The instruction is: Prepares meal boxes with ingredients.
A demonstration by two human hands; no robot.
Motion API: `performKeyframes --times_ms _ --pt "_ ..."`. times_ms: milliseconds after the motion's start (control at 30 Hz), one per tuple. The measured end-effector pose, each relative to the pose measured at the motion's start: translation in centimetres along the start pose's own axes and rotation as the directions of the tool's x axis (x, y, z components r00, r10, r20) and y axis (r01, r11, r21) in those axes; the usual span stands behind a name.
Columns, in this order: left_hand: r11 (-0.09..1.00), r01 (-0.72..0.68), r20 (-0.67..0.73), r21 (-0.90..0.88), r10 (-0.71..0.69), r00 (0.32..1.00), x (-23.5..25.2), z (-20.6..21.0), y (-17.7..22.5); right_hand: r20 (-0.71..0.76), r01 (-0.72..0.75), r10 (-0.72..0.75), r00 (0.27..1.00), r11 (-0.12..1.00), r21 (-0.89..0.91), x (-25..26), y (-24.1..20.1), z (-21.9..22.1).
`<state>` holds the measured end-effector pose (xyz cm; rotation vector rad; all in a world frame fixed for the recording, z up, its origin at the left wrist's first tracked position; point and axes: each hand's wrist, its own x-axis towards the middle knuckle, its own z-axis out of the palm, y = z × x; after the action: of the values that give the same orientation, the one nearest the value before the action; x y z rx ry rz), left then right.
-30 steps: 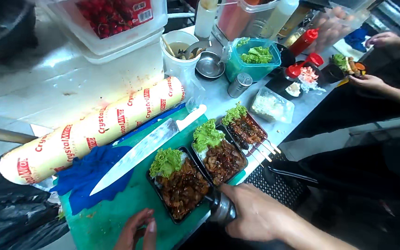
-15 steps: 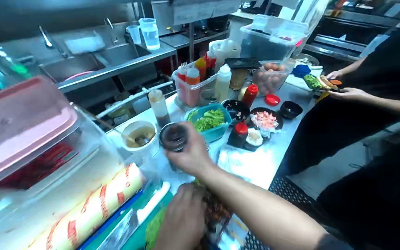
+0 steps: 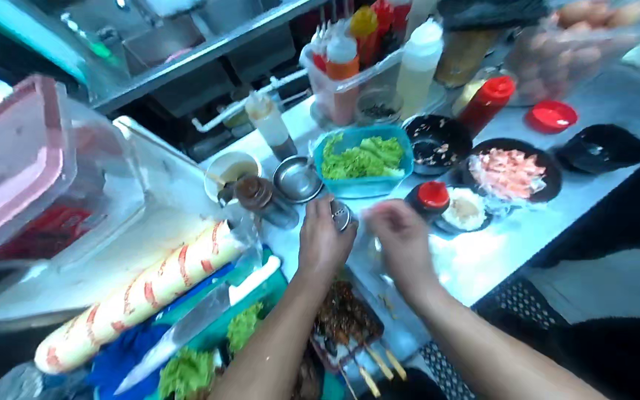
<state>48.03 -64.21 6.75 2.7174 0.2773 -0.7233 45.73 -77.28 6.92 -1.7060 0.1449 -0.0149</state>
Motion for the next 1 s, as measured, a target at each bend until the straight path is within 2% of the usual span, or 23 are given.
performKeyframes --times_ms 33,67,100,133,167,200,267,300,367,433,467,533,633,767,867,1000 --pt "0.989 -0.118 -0.139 -0.093 0.104 0.985 -2.7 -0.9 -0.2 -0.007 -0.247 0.252 0.968 0.954 0.172 -1.3 0.2 -1.3" --pt "0.948 -0.271 -0.313 -0.167 0.209 0.926 -4.3 -1.1 -0.9 0.065 -0.472 0.479 0.876 0.819 0.327 -2.3 0.2 -1.9" --pt "0.879 -0.438 -0.487 -0.191 0.302 0.819 -5.0 0.1 -1.9 0.192 -0.617 0.602 0.775 0.653 0.439 -3.3 0.3 -2.2" --pt "0.807 -0.558 -0.57 -0.193 0.37 0.733 -5.9 1.3 -2.7 0.325 -0.684 0.621 0.713 0.515 0.517 -4.5 0.4 -2.0" --pt "0.757 -0.623 -0.568 -0.197 0.429 0.702 -7.1 2.2 -3.5 0.406 -0.698 0.594 0.694 0.419 0.58 -5.6 0.5 -1.5" --pt "0.729 -0.645 -0.505 -0.23 0.477 0.72 -8.5 2.6 -4.6 0.43 -0.685 0.569 0.701 0.369 0.628 -6.6 0.6 -0.7" --pt "0.711 -0.623 -0.421 -0.325 0.482 0.769 -11.3 2.1 -7.9 0.382 -0.632 0.545 0.747 0.402 0.663 -8.6 0.8 0.7" --pt "0.701 -0.619 -0.462 -0.354 0.445 0.767 -12.6 1.4 -10.4 0.345 -0.605 0.534 0.772 0.451 0.656 -9.7 0.7 1.5" --pt "0.679 -0.613 -0.599 -0.403 0.311 0.738 -15.0 0.5 -16.6 0.273 -0.517 0.451 0.85 0.612 0.598 -12.3 0.3 3.2" --pt "0.67 -0.573 -0.69 -0.472 0.124 0.713 -17.4 0.8 -23.5 0.169 -0.338 0.293 0.941 0.828 0.447 -14.9 0.8 5.2" --pt "0.675 -0.542 -0.709 -0.502 0.038 0.704 -18.7 1.4 -26.7 0.121 -0.247 0.217 0.969 0.895 0.372 -15.9 1.4 6.1" --pt "0.673 -0.487 -0.708 -0.556 -0.077 0.701 -21.6 2.9 -32.6 0.063 -0.136 0.123 0.99 0.949 0.283 -17.0 2.5 7.6" --pt "0.654 -0.423 -0.67 -0.627 -0.176 0.721 -26.0 6.1 -38.9 0.101 -0.112 0.098 0.99 0.982 0.153 -17.7 3.1 9.0" --pt "0.619 -0.361 -0.629 -0.697 -0.286 0.723 -28.9 10.5 -43.7 0.113 -0.111 0.098 0.989 0.988 0.107 -18.3 3.1 10.2" --pt "0.565 -0.329 -0.579 -0.757 -0.347 0.738 -29.9 12.4 -44.4 0.082 -0.136 0.129 0.988 0.988 0.079 -18.8 3.4 10.2" --pt "0.529 -0.339 -0.56 -0.778 -0.337 0.757 -30.2 13.7 -45.2 0.058 -0.24 0.234 0.97 0.965 0.11 -19.1 3.6 9.6"
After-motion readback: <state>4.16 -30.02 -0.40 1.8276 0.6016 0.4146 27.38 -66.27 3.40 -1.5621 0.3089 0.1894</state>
